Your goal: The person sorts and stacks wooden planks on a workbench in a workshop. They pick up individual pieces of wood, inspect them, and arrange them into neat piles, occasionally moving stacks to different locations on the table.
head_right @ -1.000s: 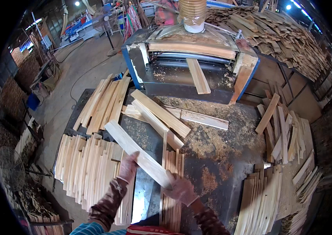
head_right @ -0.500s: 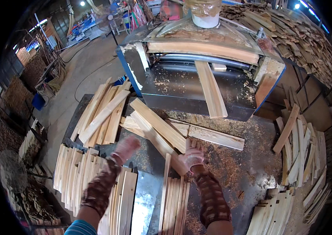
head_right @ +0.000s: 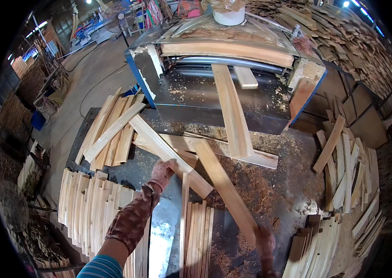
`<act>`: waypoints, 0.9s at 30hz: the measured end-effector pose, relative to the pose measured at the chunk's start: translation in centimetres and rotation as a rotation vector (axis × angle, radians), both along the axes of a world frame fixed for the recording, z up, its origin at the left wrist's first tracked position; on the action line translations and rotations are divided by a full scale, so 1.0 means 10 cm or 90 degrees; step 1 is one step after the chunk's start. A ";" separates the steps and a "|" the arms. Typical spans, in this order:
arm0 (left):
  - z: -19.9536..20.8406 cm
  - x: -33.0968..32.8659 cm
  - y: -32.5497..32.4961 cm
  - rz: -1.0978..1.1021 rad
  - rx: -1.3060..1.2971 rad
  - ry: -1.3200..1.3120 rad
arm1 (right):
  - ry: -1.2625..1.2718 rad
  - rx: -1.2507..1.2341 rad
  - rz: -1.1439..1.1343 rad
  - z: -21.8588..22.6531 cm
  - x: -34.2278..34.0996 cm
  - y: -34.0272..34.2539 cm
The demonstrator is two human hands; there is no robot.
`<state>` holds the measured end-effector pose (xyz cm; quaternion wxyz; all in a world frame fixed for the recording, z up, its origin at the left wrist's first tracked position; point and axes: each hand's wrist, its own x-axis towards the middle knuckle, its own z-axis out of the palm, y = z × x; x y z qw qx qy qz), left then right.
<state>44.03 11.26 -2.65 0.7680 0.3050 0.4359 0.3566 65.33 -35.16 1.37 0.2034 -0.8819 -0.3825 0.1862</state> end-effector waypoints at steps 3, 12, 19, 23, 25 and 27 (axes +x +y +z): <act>0.23 -0.07 0.02 0.017 0.039 -0.083 | -0.047 -0.257 -0.043 -0.67 -0.32 -1.03; 1.26 -0.16 0.11 -0.016 0.277 -0.131 | -0.103 -0.279 -0.235 -0.13 -0.76 -0.35; 1.86 -0.69 -0.45 -0.019 0.319 0.105 | -0.044 -0.263 -0.209 -0.21 -0.72 -1.59; 1.23 -1.30 -1.18 -0.124 0.240 0.238 | -0.394 -0.351 -0.273 -0.35 -0.77 -2.90; 0.69 -1.72 -1.81 -0.170 0.200 0.363 | -0.285 -0.369 -0.386 -0.05 -0.76 -3.07; 0.07 -2.03 -2.49 -0.383 0.706 0.755 | -0.220 -0.445 -0.484 0.09 -0.64 -3.09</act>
